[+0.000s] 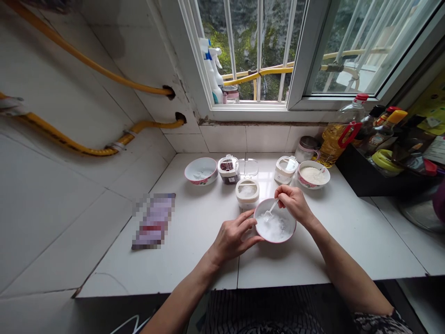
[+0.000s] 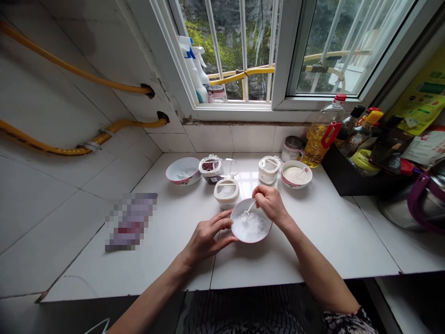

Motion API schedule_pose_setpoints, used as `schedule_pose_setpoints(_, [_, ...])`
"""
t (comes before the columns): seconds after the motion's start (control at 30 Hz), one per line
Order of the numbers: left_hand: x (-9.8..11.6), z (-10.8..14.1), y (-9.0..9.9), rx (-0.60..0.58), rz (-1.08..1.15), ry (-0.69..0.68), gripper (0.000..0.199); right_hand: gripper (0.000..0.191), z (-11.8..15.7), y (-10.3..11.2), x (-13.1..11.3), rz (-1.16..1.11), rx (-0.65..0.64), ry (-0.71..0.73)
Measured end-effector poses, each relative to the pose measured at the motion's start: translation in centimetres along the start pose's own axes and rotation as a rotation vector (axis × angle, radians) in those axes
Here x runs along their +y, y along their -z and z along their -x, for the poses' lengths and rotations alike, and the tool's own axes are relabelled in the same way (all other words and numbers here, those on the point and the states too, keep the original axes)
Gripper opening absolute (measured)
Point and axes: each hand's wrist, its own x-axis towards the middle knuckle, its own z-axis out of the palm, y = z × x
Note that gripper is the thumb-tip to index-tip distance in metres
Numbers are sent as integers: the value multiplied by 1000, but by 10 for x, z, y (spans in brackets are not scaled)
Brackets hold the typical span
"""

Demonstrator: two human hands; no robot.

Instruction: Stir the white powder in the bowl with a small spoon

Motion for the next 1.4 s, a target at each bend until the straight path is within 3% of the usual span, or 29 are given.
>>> schedule_pose_setpoints(0.13, [1,-1,0,0,9,5,29,15,4,-4,-4,107,-69,146])
schedule_pose_setpoints(0.37, [2,-2,1,3,11,-3,28,11,-1,2,-3,-235,-78,-89])
schedule_pose_setpoints(0.67, [2,-3,1,20,8,-14,29,11,-8,5,2,-335,-21,-167])
schedule_pose_setpoints(0.8, [1,-2,0,21,3,-13,30,15,-5,1,-2,-354,66,-45])
schedule_pose_setpoints(0.93, [1,-2,0,17,3,-4,29,16,1,-10,-9,-152,215,223])
schedule_pose_setpoints(1.1, [1,-1,0,20,5,0,28,18,5,-16,-11,316,113,627])
schedule_pose_setpoints(1.23, [1,-1,0,15,7,0,28,18,8,-10,-13,318,178,625])
schedule_pose_setpoints(1.33, [1,-1,0,16,10,-6,29,17,10,-1,-13,222,228,502])
schedule_pose_setpoints(1.4, [0,0,0,13,16,-1,29,17,9,5,-11,218,180,414])
